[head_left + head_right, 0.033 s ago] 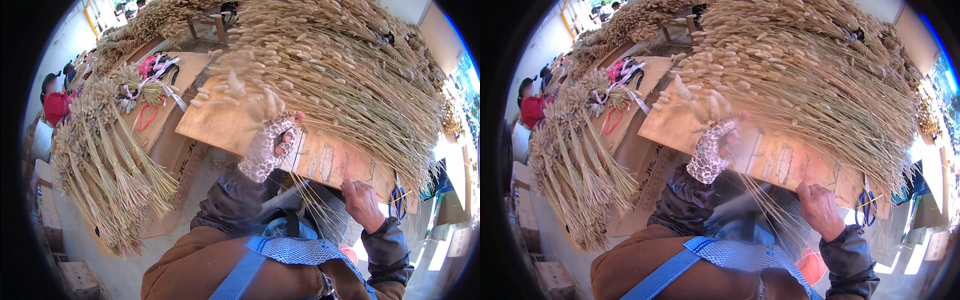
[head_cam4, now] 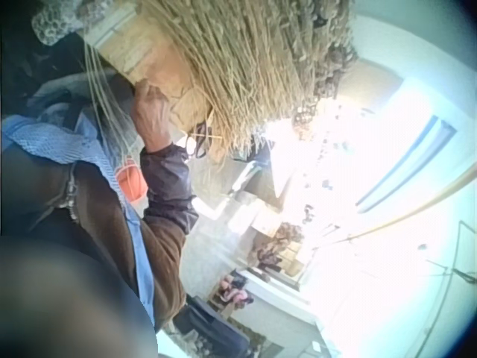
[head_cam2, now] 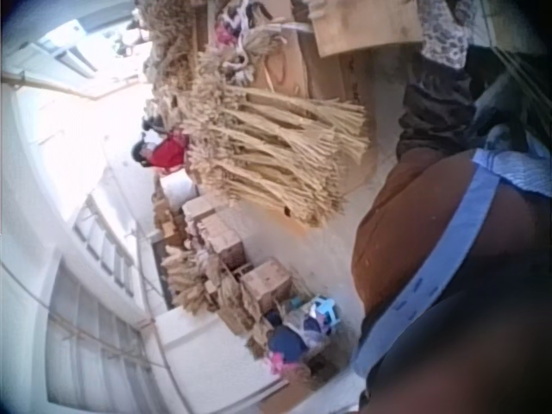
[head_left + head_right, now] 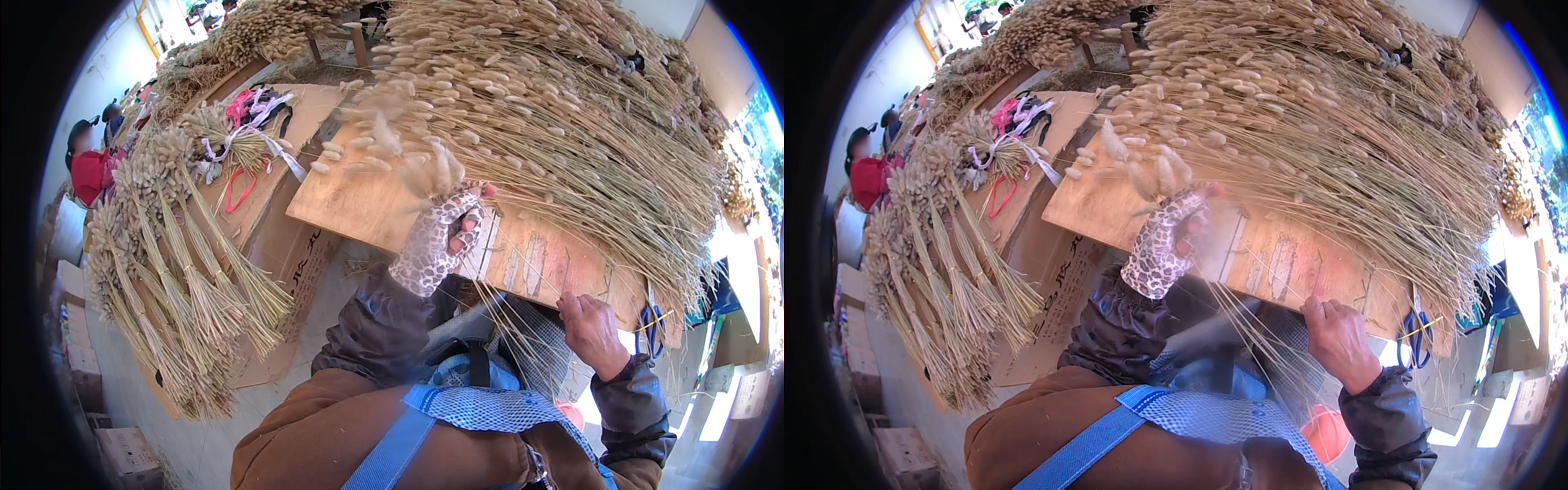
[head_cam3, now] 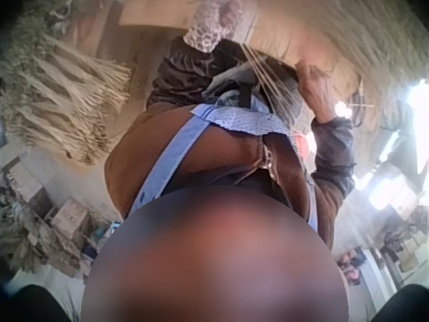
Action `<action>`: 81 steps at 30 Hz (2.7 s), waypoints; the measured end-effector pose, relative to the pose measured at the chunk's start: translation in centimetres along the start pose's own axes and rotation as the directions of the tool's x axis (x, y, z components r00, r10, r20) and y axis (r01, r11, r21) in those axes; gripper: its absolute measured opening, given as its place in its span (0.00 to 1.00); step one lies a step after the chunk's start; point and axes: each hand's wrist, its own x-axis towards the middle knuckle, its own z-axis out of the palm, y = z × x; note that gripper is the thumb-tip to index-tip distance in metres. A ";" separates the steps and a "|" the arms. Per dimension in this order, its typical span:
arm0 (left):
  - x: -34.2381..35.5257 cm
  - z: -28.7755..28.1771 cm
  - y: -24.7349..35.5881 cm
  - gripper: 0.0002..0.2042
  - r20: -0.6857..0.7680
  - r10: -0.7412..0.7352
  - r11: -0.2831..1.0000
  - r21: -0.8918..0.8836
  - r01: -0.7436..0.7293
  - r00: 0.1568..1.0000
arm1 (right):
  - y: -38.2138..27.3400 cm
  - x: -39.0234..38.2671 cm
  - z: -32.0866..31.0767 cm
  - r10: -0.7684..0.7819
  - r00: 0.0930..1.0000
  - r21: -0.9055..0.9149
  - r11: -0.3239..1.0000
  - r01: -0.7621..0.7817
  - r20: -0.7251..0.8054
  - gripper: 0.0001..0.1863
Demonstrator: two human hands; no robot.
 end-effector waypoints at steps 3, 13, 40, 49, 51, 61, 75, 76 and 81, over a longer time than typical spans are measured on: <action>0.3 -0.6 0.1 0.14 -0.034 -0.012 1.000 -0.028 0.011 0.999 | -0.4 -0.2 -0.4 0.034 0.999 0.011 0.999 -0.034 -0.004 0.04; 1.4 -8.3 1.9 0.14 0.013 0.174 0.965 -0.202 -0.167 0.985 | 1.6 -8.0 -5.0 0.281 0.955 -0.416 0.860 -0.294 -0.093 0.08; 2.1 -14.9 5.0 0.18 0.066 0.114 0.930 -0.358 -0.083 0.991 | 8.1 -29.0 -10.4 0.403 0.807 -0.623 0.513 -0.590 -0.432 0.13; 1.5 -16.6 5.7 0.19 0.149 0.105 0.940 -0.339 -0.049 0.983 | 7.4 -30.8 -4.8 0.703 0.711 -0.534 0.590 -0.606 -0.030 0.10; 1.1 -16.8 5.7 0.19 0.064 0.196 0.942 -0.288 -0.170 0.979 | 7.7 -32.3 -6.0 0.771 0.626 -0.563 0.468 -0.681 -0.117 0.10; 1.1 -18.3 6.9 0.21 0.468 0.083 0.957 -0.282 0.060 0.880 | 7.5 -38.0 -7.4 0.813 0.534 -0.481 0.381 -0.789 -0.232 0.08; 1.5 -17.1 6.5 0.22 0.436 0.112 0.931 -0.360 0.059 0.893 | 3.1 -49.1 -2.7 0.943 0.331 -0.503 0.301 -0.811 0.031 0.07; 1.2 -17.1 6.4 0.21 0.408 0.126 0.914 -0.402 0.054 0.904 | 3.3 -50.0 -2.6 0.934 0.356 -0.483 0.312 -0.818 0.000 0.06; 0.1 -16.4 5.6 0.18 0.201 0.238 0.871 -0.477 -0.117 0.950 | 4.9 -55.7 -1.9 0.977 0.033 -0.675 0.171 -0.718 0.212 0.07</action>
